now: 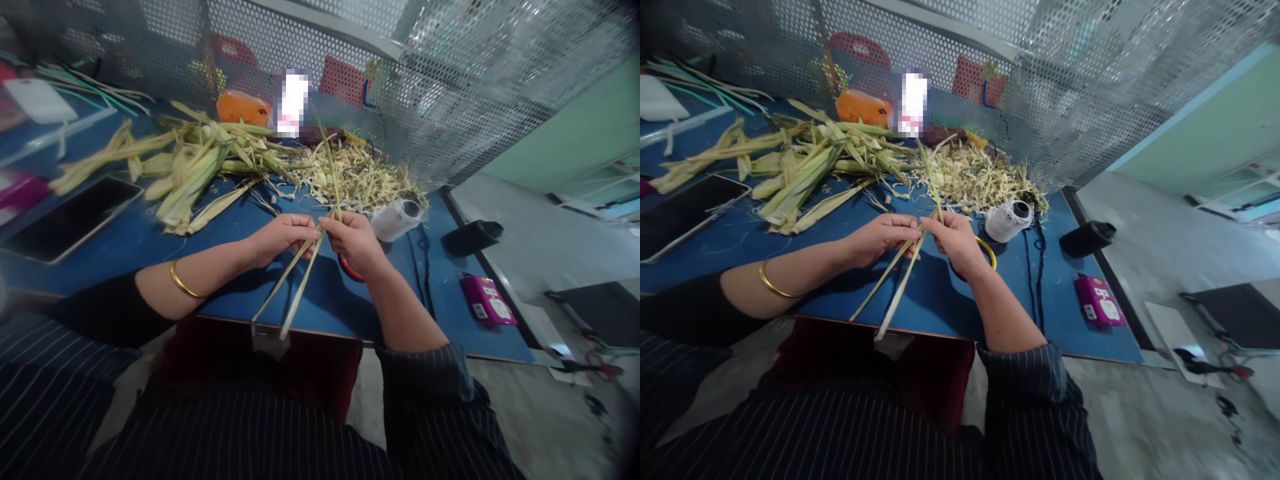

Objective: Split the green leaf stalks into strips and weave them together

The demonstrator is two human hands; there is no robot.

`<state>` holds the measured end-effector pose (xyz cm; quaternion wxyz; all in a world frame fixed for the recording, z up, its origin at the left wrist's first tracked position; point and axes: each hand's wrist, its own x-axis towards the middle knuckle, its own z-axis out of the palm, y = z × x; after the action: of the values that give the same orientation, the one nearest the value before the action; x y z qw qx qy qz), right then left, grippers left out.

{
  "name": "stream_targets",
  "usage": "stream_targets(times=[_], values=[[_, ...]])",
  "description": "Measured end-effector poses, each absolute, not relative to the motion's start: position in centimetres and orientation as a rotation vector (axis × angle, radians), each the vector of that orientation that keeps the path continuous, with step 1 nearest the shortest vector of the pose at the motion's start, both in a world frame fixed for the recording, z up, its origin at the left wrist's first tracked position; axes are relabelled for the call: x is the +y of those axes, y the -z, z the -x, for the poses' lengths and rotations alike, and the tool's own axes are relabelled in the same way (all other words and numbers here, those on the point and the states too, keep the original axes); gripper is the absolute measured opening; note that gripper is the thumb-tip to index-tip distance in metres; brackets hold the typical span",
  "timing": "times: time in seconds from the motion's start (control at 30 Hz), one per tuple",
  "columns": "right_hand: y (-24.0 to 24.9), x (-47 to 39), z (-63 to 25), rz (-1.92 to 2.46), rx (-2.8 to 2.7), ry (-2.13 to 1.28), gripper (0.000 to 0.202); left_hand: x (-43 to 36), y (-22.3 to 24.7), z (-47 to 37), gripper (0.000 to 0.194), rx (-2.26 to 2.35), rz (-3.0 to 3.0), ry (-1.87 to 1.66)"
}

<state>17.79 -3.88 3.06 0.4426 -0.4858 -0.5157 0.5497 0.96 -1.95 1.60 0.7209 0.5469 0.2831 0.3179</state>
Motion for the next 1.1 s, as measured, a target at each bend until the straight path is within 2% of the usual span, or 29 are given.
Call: stream_targets(times=[0.17,0.3,0.5,0.77,0.97,1.1], values=[[-2.7,-3.9,-17.6,1.236,-1.352,-1.293,0.038,-1.9,-1.3,-1.1,0.018,0.677,-1.34,-0.709],[-3.0,-3.8,-18.2,1.172,-1.267,-1.464,0.037,-1.8,-1.4,-1.0,0.021,0.676,-1.251,-0.726],[-5.4,-3.8,-19.9,0.857,-1.098,-1.673,0.031,-1.4,-1.8,-0.8,0.022,0.813,-1.118,-0.768],[-7.9,-4.3,-22.4,0.663,-1.053,-1.219,0.037,-0.7,-1.8,-0.7,0.021,0.931,-0.931,-0.837],[-4.6,-3.7,-18.9,0.862,-1.051,-1.35,0.034,-1.4,-1.5,-1.4,0.018,0.813,-0.869,-0.867],[-2.2,-3.5,-16.8,1.091,-1.101,-1.283,0.039,-2.1,-1.5,-1.9,0.018,0.782,-0.84,-0.823]])
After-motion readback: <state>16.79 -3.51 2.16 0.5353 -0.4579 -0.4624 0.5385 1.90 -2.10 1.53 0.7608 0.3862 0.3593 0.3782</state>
